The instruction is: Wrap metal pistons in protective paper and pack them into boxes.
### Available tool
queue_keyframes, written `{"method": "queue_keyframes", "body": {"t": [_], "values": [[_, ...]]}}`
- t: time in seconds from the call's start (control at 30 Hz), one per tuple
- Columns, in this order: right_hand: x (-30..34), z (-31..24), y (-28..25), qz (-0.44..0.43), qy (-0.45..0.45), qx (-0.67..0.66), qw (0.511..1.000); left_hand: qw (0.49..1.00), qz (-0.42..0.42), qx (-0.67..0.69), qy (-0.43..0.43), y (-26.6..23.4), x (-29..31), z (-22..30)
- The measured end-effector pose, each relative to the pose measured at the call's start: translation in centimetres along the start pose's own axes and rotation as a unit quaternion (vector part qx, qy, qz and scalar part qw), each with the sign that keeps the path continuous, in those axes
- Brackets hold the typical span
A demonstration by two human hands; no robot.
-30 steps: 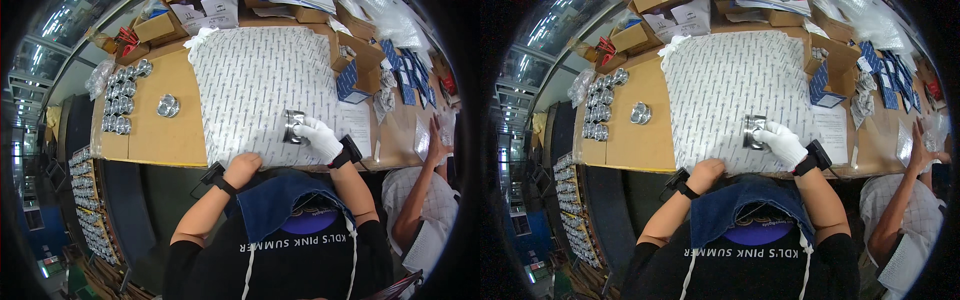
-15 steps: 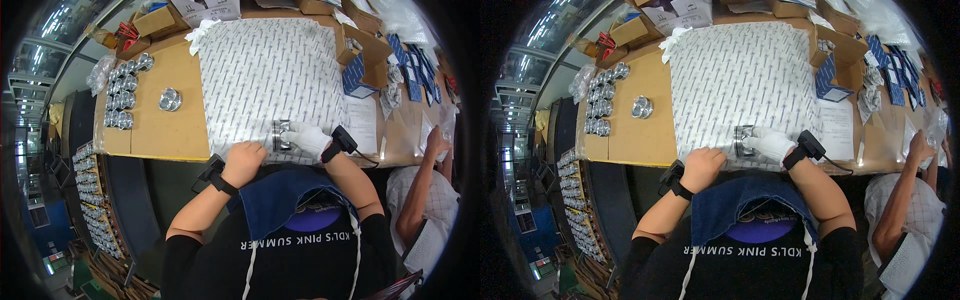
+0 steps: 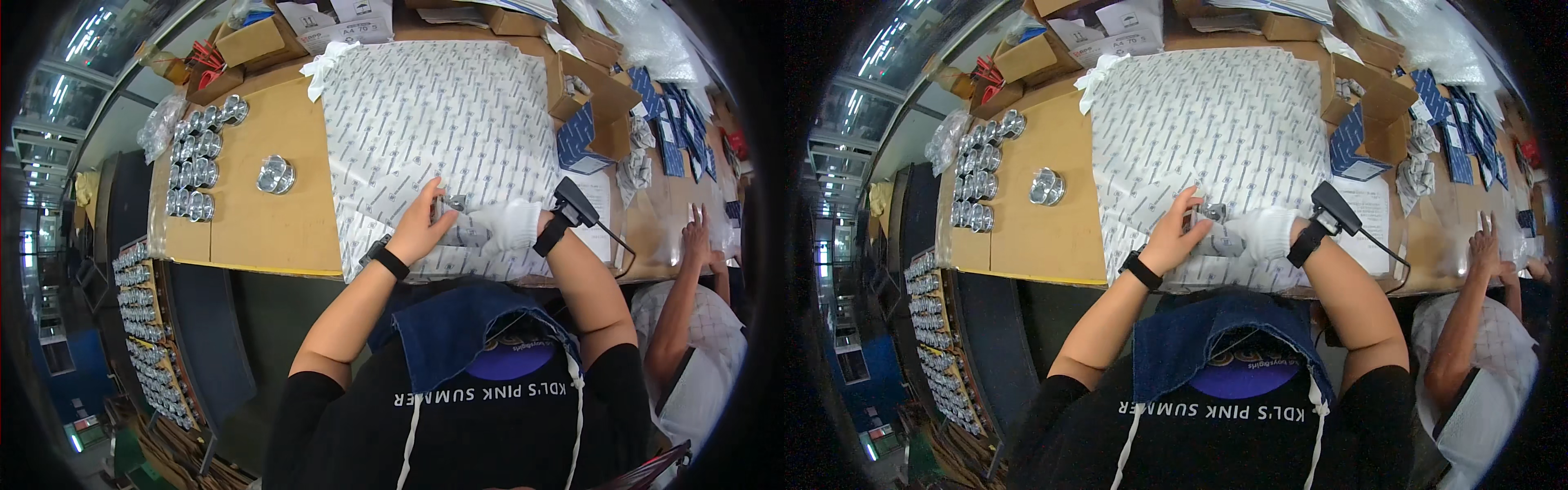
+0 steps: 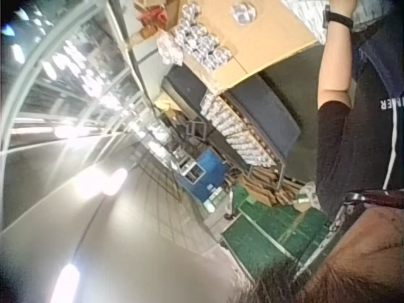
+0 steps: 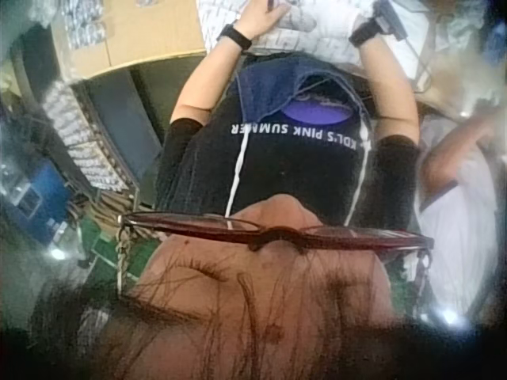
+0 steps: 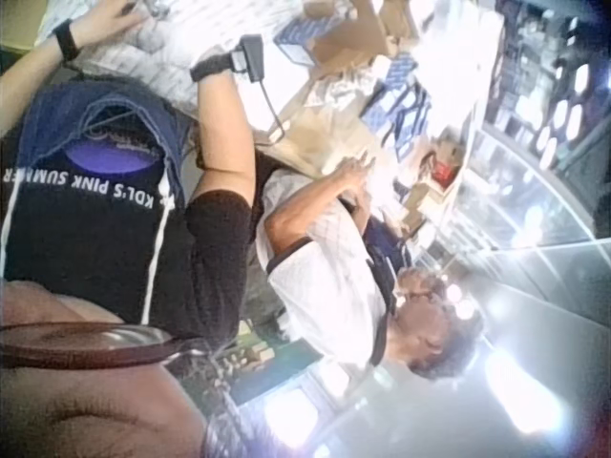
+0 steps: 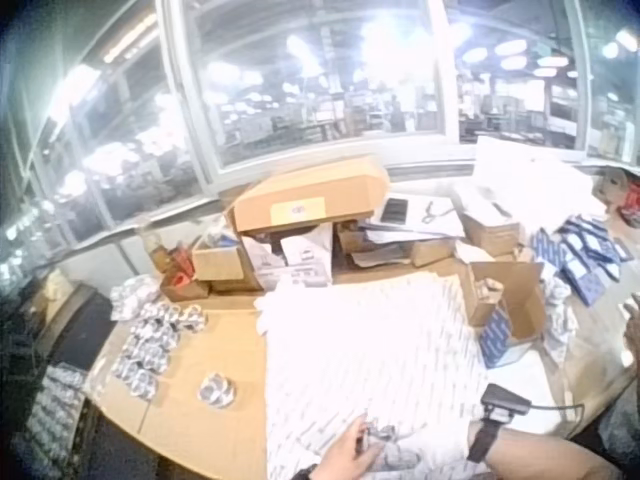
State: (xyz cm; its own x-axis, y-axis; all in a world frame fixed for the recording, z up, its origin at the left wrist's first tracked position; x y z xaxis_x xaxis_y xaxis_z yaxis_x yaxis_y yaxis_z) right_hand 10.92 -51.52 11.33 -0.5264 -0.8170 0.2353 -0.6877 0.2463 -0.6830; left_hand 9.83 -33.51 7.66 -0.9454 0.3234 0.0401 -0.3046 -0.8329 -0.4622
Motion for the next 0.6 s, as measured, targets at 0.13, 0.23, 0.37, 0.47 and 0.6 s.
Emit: {"method": "queue_keyframes", "body": {"t": [0.13, 0.23, 0.37, 0.47, 0.6], "values": [[-3.8, 0.9, -0.5, 0.167, 0.255, 0.256, 0.917, 0.996, -0.009, -0.062, -0.069, -0.2, -2.3, -0.5], [-3.6, 1.6, 0.3, 0.236, 0.23, 0.066, 0.942, 0.993, 0.032, -0.082, -0.075, -0.3, -4.3, -1.5], [-1.7, 1.3, 2.2, 0.352, 0.17, -0.214, 0.895, 0.986, 0.036, -0.097, -0.13, -1.0, -5.9, -3.0], [-2.2, -2.1, 1.4, 0.339, 0.038, 0.064, 0.938, 0.976, -0.012, -0.032, -0.215, -0.8, -7.3, -5.4], [-3.5, 0.9, 1.6, 0.246, 0.201, 0.132, 0.939, 0.953, -0.145, -0.208, -0.165, -2.5, -5.7, 2.2]]}}
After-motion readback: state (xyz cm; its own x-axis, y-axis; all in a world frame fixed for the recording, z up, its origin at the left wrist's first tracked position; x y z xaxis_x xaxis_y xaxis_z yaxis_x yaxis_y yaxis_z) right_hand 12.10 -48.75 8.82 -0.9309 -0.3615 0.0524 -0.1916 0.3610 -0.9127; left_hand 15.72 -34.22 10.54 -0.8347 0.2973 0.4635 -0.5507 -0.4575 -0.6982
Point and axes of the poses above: each hand's wrist, its own x-axis away from the middle knuckle, its own y-axis out of the palm, z = x × y, the point moved 3 cm from there along -x, towards the middle knuckle, and after that the axes turned 7 degrees about -x, right-handed, at the moved point
